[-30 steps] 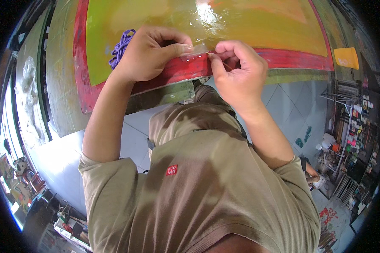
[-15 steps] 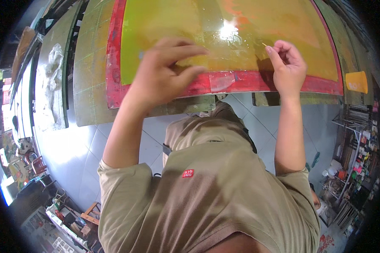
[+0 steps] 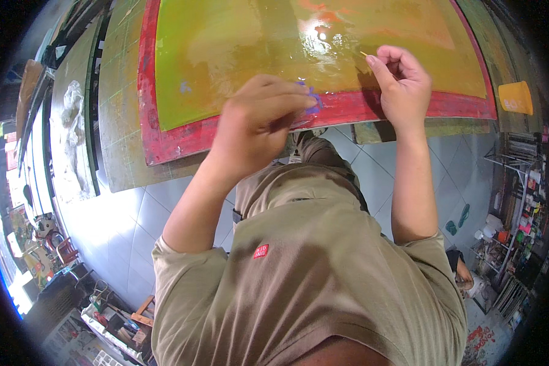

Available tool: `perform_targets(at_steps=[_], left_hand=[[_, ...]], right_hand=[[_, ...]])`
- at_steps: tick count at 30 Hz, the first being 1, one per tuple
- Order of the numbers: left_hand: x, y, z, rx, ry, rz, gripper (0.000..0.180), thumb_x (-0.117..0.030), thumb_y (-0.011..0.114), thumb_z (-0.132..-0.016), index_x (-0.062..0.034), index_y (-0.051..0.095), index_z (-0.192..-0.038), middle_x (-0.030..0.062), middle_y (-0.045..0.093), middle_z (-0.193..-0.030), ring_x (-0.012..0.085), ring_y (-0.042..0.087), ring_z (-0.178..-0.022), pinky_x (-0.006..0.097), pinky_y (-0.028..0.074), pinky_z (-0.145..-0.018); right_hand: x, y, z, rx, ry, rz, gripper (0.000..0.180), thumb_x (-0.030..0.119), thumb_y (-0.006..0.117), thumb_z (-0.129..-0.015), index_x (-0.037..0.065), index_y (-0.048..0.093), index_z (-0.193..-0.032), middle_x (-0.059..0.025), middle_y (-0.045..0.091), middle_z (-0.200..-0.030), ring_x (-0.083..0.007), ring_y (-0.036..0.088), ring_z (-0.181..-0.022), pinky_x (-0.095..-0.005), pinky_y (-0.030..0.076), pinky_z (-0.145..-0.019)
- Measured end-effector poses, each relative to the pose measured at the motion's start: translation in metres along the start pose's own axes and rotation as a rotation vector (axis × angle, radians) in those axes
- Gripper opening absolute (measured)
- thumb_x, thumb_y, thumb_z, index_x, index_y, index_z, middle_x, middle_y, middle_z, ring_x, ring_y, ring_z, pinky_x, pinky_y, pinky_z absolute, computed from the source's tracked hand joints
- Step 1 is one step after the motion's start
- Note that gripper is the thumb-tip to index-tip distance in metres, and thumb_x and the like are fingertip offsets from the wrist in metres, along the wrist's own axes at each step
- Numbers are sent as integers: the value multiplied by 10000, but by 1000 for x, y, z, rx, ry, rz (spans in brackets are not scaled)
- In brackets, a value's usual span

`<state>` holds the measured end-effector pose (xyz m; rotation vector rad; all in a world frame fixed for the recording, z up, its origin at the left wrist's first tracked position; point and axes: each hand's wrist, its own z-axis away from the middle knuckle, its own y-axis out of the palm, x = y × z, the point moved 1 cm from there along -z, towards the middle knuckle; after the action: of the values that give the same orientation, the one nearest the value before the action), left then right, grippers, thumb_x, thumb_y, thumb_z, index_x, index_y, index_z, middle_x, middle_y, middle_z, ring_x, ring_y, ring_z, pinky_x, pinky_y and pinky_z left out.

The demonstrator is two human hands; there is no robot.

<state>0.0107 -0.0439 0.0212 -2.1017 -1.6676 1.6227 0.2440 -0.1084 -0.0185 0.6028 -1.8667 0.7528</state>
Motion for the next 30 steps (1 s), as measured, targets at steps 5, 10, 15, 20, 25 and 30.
perform_targets(at_steps=[5,10,15,20,25,30], left_hand=[[35,-1,-1,-34,-67,-124,295,122,613,-655,-42,711,-880,112,704,-928,281,646,-885,366,526,-791],[10,25,-1,23,-14,10,284,126,600,-652,-48,703,-851,105,698,-888,284,633,-855,369,514,-775],[42,-6,7,-131,-166,-195,236,41,654,-693,-77,713,-889,106,694,-897,286,630,-855,369,499,-780],[34,-43,18,-393,-83,-992,244,-149,756,-708,-104,727,-946,81,681,-997,281,608,-955,413,442,-876],[-4,-15,36,-41,-55,-426,300,-249,778,-702,-106,719,-960,85,638,-1072,269,563,-1017,402,422,-876],[-7,3,34,-18,-192,-310,279,-224,776,-697,-95,717,-938,88,629,-1016,289,556,-977,396,427,-860]], right_hand=[[-1,-3,0,-30,-34,34,111,102,737,-782,41,670,-846,8,659,-822,-70,588,-752,-235,495,-686],[4,0,1,-6,19,-7,105,90,733,-774,40,664,-836,-3,657,-796,-72,583,-734,-235,481,-655],[4,-3,1,10,-25,65,96,47,720,-797,16,643,-846,28,611,-772,-45,522,-679,-205,425,-628],[-2,-5,-2,20,-52,41,119,92,724,-770,23,637,-812,-45,639,-759,-124,573,-695,-277,466,-659],[4,-2,-1,80,-104,69,86,35,705,-812,12,627,-840,55,567,-756,-24,481,-667,-189,406,-612],[6,-6,-4,171,-124,37,87,33,699,-813,12,615,-821,59,557,-767,-27,468,-668,-193,398,-609]])
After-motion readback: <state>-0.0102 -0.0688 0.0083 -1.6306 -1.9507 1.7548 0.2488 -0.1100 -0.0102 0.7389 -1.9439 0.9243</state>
